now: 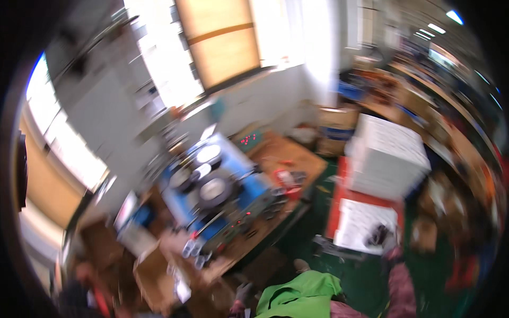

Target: Assembling metal rings and components using a specialized industrial assembly machine.

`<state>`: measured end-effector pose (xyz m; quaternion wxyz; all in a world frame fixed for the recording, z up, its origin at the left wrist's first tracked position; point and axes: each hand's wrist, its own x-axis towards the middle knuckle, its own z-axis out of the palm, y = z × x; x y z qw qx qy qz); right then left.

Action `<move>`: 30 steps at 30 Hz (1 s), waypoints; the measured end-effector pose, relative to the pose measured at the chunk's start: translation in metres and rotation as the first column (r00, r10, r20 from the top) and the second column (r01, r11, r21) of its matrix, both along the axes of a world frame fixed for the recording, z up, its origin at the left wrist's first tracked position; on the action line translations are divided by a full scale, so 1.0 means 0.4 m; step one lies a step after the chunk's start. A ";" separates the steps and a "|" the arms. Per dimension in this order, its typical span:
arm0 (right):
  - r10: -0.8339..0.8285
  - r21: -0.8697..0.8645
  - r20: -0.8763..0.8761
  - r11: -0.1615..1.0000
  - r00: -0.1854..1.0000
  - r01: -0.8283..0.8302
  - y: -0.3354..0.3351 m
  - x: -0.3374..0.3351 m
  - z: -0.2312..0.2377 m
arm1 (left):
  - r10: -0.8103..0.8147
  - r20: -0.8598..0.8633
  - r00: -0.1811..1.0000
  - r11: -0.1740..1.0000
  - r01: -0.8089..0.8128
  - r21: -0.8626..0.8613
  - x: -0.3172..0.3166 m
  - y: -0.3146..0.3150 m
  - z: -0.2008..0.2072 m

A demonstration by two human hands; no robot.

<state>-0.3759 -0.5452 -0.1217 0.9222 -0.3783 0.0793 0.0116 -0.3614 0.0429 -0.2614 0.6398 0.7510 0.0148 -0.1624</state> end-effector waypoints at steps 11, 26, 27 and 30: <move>0.943 -0.911 -0.226 -0.115 0.244 -0.397 0.999 0.383 -0.098 | 0.690 -0.451 0.566 0.633 -0.775 -0.005 -0.213 -0.033 -0.034; 0.520 -0.671 -0.709 -0.293 0.476 -0.681 0.724 0.541 -0.371 | 0.679 -0.652 0.339 0.461 -0.887 0.018 -0.276 -0.030 -0.080; 0.401 -0.576 -0.788 -0.213 0.467 -0.789 0.647 0.564 -0.419 | 0.632 -0.679 0.373 0.508 -0.861 0.000 -0.266 -0.011 -0.120; 0.442 -0.857 -0.515 -0.264 0.734 -0.442 0.298 0.548 -0.537 | 0.532 -0.602 0.596 0.666 -0.733 -0.137 -0.164 0.001 -0.114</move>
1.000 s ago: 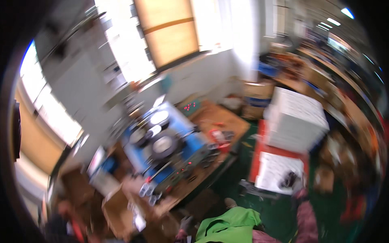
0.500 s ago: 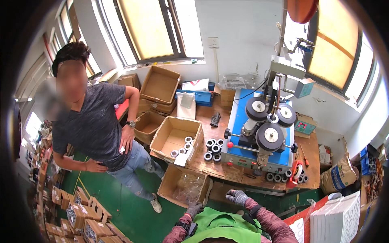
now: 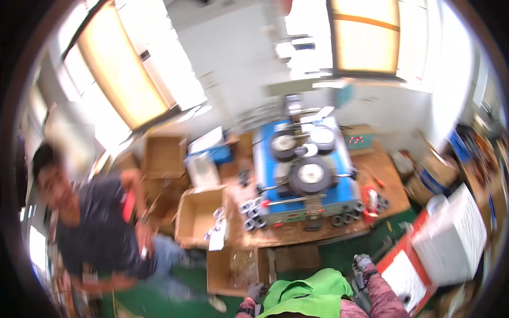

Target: Assembling metal rings and components using a specialized industrial assembly machine.

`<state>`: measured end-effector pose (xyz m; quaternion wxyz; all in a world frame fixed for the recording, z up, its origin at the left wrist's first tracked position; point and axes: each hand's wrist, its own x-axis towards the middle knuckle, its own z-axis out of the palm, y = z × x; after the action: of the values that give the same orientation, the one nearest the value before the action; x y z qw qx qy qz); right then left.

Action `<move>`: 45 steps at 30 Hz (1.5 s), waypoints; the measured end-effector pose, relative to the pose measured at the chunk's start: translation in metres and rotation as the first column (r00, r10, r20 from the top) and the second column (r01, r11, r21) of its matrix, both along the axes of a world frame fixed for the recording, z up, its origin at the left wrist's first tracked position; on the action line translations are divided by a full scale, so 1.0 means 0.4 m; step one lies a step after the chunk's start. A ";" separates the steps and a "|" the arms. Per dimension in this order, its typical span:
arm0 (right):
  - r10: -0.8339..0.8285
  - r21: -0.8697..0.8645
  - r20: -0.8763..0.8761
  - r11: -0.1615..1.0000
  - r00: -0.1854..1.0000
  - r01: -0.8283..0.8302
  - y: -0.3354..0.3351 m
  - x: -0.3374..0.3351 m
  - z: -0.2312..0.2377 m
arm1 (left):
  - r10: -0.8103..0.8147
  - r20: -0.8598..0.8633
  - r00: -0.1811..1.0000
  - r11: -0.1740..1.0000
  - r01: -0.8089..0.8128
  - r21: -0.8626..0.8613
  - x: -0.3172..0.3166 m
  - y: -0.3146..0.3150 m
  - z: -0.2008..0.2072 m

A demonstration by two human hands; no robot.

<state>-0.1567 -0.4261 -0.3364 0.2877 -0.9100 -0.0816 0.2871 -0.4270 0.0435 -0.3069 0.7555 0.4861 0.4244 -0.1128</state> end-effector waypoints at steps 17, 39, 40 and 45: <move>-0.965 0.817 -0.254 -0.177 0.066 0.549 -0.681 -0.412 0.732 | -0.292 0.064 0.954 0.956 0.290 0.032 0.232 0.037 -0.034; -0.500 0.134 -0.573 0.725 0.650 0.675 0.253 -0.035 0.414 | 0.027 -0.202 0.979 0.999 -0.020 0.036 -0.034 0.008 0.031; -0.493 0.129 -0.575 0.733 0.653 0.668 0.256 -0.050 0.385 | 0.030 -0.197 0.980 0.999 -0.022 0.042 -0.038 0.013 0.029; -0.497 0.124 -0.614 0.706 0.613 0.697 0.281 -0.162 0.337 | -0.069 -0.232 0.970 0.992 0.091 0.086 -0.038 0.032 0.048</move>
<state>-0.2213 -0.3135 -0.2016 0.5359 -0.6969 0.2660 0.3955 -0.4423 0.0561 -0.2877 0.6722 0.5223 0.4936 -0.1782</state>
